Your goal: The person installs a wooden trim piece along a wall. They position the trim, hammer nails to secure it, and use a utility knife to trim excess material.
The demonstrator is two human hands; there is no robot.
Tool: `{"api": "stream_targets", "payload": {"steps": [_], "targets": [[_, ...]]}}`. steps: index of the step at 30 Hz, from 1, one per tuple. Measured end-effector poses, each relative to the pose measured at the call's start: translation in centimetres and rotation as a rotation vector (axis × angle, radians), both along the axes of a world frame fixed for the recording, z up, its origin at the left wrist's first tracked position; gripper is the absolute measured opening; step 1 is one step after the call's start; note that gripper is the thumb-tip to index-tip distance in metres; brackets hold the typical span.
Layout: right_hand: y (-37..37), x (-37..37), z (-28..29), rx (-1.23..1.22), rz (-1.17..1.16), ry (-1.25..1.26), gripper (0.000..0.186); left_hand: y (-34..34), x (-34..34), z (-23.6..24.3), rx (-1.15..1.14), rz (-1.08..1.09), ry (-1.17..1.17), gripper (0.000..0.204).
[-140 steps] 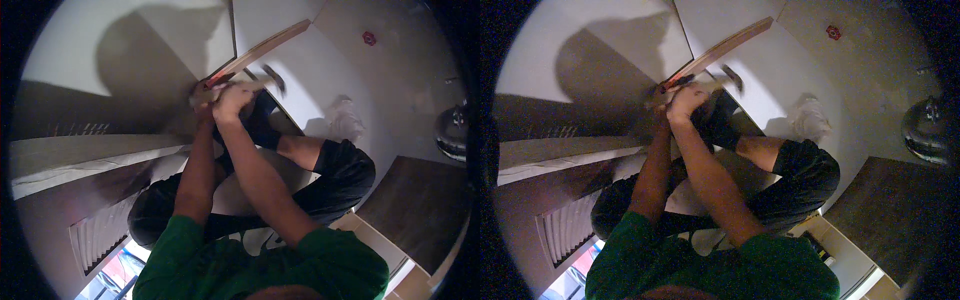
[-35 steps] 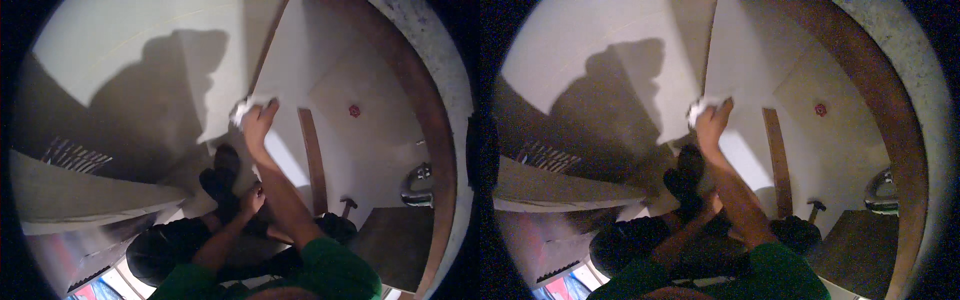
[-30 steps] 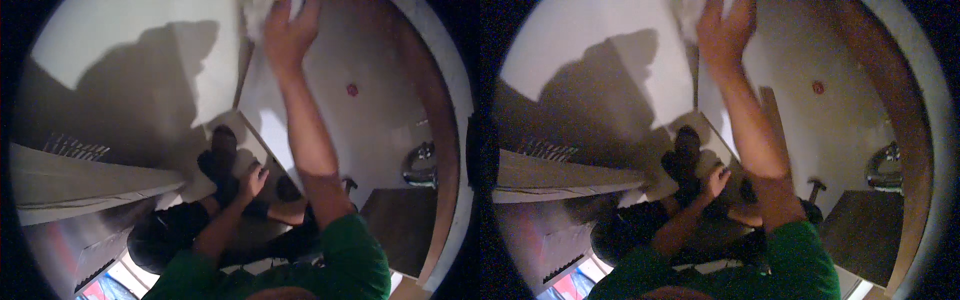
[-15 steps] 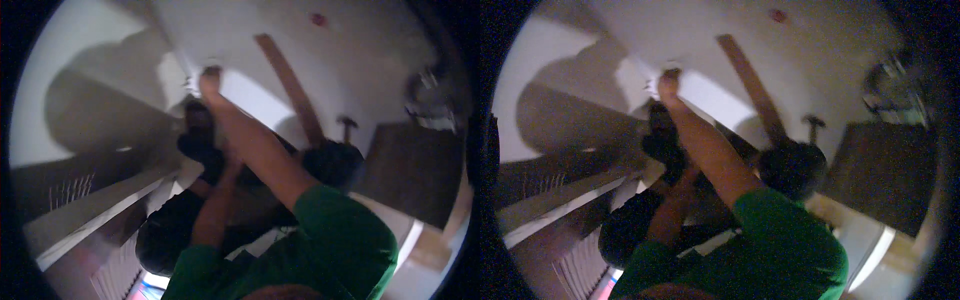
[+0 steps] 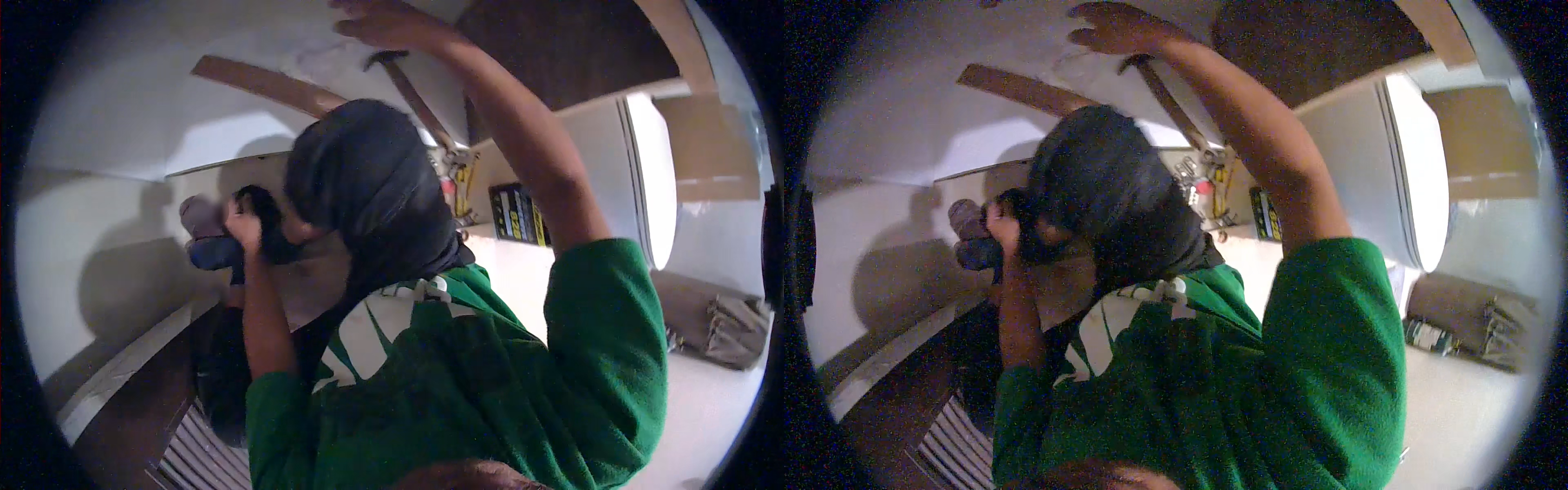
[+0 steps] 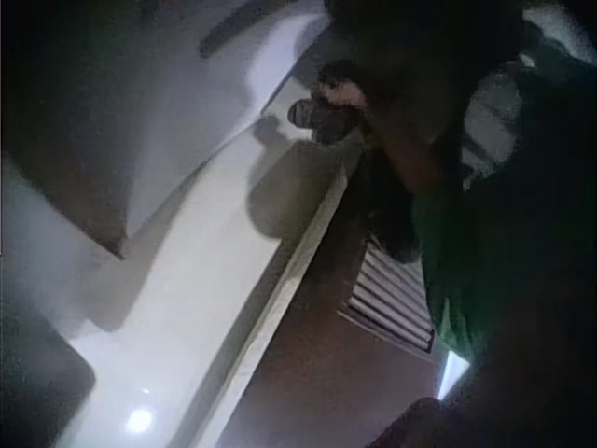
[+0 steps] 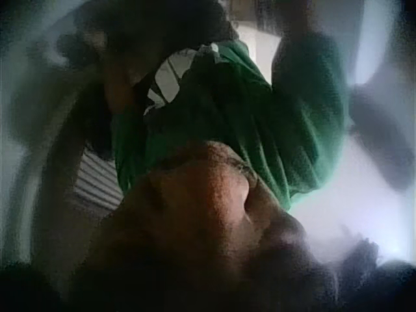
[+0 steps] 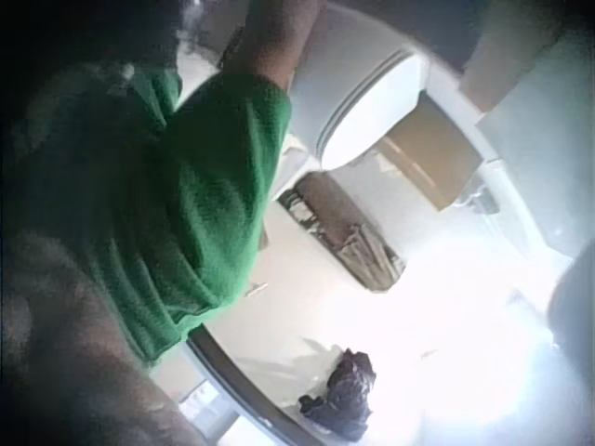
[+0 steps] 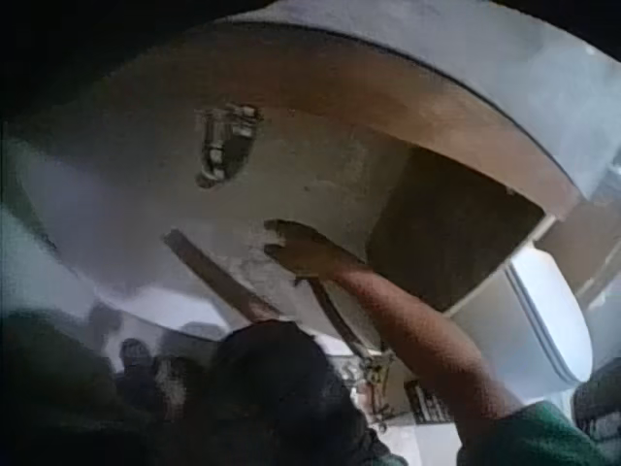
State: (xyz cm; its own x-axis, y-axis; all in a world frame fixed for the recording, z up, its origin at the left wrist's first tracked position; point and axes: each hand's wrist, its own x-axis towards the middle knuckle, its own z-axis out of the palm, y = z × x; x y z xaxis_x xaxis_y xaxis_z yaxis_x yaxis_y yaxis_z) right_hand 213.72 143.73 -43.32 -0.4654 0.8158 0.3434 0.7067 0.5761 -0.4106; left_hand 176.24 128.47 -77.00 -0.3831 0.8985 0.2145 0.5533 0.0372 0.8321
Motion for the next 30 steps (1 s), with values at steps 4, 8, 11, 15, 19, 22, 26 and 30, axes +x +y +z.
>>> {"api": "stream_targets", "payload": {"steps": [4,8,11,15,19,22,26,30], "targets": [[-16.7,11.1,-0.7,-0.696,-0.223,0.348,0.036,-2.3,0.6,3.6,-0.101,-0.102,-0.303,0.032],[-30.3,17.3,-5.5,-0.873,-0.515,0.484,0.028,-4.8,0.4,6.3,-0.282,-0.128,-0.532,0.031],[-35.2,18.7,-8.4,-0.972,-0.691,0.474,0.026,-6.7,-0.4,7.7,-0.386,-0.117,-0.635,0.031],[-36.7,18.6,-12.0,-0.905,-0.599,-0.008,0.024,-10.2,-1.2,7.9,-0.484,-0.087,-0.733,0.031],[-36.7,15.8,-12.8,-0.789,-0.521,-0.114,0.022,-7.3,-1.6,9.8,-0.43,-0.095,-0.753,0.031],[-33.8,14.1,-12.1,-0.761,-0.531,-0.012,0.025,-4.8,-2.9,12.8,-0.329,-0.071,-0.728,0.031],[-30.4,14.7,-14.4,-0.658,-0.496,0.059,0.027,-3.5,-3.7,14.9,-0.271,-0.053,-0.689,0.031],[-32.6,14.7,-19.4,-0.747,-0.569,-0.077,0.029,-6.7,-6.1,10.6,-0.4,-0.089,-0.702,0.03]]}}
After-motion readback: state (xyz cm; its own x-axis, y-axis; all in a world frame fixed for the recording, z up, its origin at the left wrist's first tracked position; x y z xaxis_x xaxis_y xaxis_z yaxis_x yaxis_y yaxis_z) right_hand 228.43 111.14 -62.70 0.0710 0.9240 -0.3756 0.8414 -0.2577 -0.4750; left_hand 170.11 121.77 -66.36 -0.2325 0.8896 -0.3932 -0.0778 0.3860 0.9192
